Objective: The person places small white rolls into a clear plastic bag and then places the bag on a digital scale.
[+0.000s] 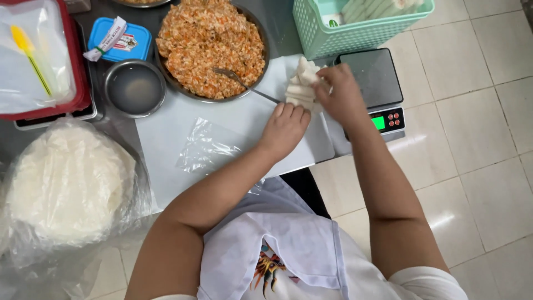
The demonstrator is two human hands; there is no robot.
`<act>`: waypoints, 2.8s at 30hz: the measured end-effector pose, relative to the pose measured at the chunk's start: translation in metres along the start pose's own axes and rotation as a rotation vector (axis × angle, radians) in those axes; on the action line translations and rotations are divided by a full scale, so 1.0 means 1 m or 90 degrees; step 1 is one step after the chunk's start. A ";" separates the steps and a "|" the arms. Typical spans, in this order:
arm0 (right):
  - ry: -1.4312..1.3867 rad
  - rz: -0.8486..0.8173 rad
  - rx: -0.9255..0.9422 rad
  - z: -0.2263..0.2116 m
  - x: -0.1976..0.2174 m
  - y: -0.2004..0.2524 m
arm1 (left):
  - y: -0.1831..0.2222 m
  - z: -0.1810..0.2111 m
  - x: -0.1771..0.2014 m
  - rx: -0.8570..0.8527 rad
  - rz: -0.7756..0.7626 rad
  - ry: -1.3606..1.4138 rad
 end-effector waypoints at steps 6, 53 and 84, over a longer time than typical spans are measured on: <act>0.035 -0.111 0.027 -0.022 -0.027 0.012 | -0.005 0.009 0.013 0.019 0.001 -0.026; -0.767 0.146 -0.027 -0.150 -0.019 0.075 | 0.060 -0.070 0.093 0.627 0.170 0.977; -0.621 -0.301 -0.086 -0.072 -0.007 0.135 | 0.085 -0.001 0.095 0.412 -0.266 0.719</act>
Point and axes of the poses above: each hand's wrist, its own y-axis away from the middle knuckle, its own x-axis out of the back of the hand, z = x × y, the point moved 7 cm from there along -y, towards the middle knuckle, and after that the axes turned 4 degrees about y, right-handed, at the moved point
